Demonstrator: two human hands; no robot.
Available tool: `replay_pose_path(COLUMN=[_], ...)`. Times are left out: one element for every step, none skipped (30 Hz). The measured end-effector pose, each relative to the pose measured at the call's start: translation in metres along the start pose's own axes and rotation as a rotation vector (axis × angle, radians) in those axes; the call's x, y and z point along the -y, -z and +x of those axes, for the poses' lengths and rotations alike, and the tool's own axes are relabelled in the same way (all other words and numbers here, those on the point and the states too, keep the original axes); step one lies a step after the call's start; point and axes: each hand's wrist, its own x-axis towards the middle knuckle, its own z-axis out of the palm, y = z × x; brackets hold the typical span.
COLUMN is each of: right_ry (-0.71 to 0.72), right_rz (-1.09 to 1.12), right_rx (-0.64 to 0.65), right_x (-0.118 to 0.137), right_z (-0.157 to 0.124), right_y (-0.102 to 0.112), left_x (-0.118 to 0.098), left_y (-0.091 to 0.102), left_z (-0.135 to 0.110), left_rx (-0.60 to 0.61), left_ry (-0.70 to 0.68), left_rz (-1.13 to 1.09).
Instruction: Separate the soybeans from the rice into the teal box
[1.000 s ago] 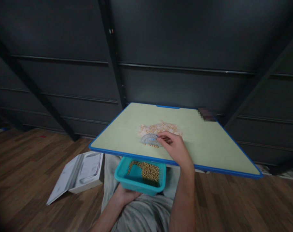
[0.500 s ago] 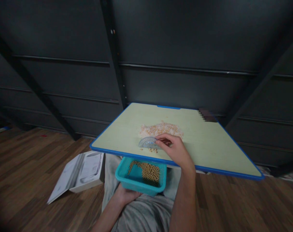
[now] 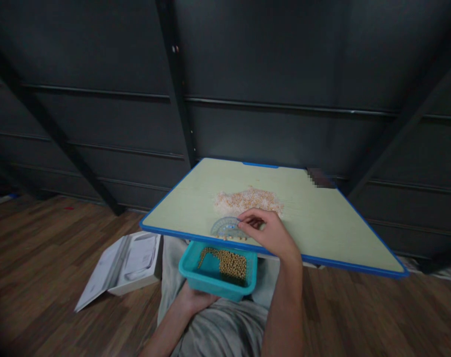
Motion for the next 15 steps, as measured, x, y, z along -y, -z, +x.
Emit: replay_pose_path(right_ry=[0.001, 0.001, -0.002, -0.006, -0.01, -0.013, -0.014, -0.013, -0.012, -0.012, -0.011, -0.01, -0.008, -0.004, 0.0], right_rz=[0.001, 0.004, 0.007, 0.011, 0.013, 0.014, 0.015, 0.017, 0.019, 0.021, 0.022, 0.021, 0.019, 0.016, 0.011], right_rx=[0.011, 0.024, 0.035, 0.042, 0.045, 0.046, 0.044, 0.041, 0.04, 0.038, 0.037, 0.037, 0.038, 0.04, 0.044], right_x=[0.001, 0.001, 0.002, 0.002, 0.003, 0.003, 0.003, 0.004, 0.004, 0.004, 0.005, 0.005, 0.005, 0.005, 0.004], right_z=[0.0, -0.001, -0.001, -0.002, -0.002, -0.003, -0.003, -0.004, -0.004, -0.004, -0.004, -0.004, -0.004, -0.004, -0.005], right_y=[0.0, 0.0, 0.0, 0.0, 0.0, 0.0, 0.0, 0.0, 0.0, 0.0, 0.0, 0.0, 0.0, 0.0, 0.0], left_x=[0.0, -0.001, -0.001, -0.001, -0.002, -0.002, -0.002, -0.002, -0.001, -0.001, 0.0, 0.0, 0.0, 0.001, 0.001], left_y=[0.0, -0.001, -0.001, -0.002, -0.002, -0.002, -0.001, -0.001, 0.001, 0.002, 0.004, 0.005, 0.006, 0.008, 0.008], left_z=[0.0, 0.0, -0.001, -0.001, 0.0, 0.0, 0.0, 0.001, 0.001, 0.002, 0.002, 0.003, 0.003, 0.003, 0.003], left_rx=[0.003, 0.006, 0.011, 0.019, 0.026, 0.031, 0.032, 0.027, 0.018, 0.004, -0.012, -0.025, -0.029, -0.025, -0.013], left_ry=[-0.001, 0.003, 0.009, 0.018, 0.026, 0.033, 0.035, 0.033, 0.028, 0.021, 0.016, 0.012, 0.012, 0.014, 0.018], left_rz=[-0.006, -0.01, -0.013, -0.016, -0.018, -0.017, -0.015, -0.01, -0.002, 0.007, 0.017, 0.023, 0.026, 0.022, 0.013])
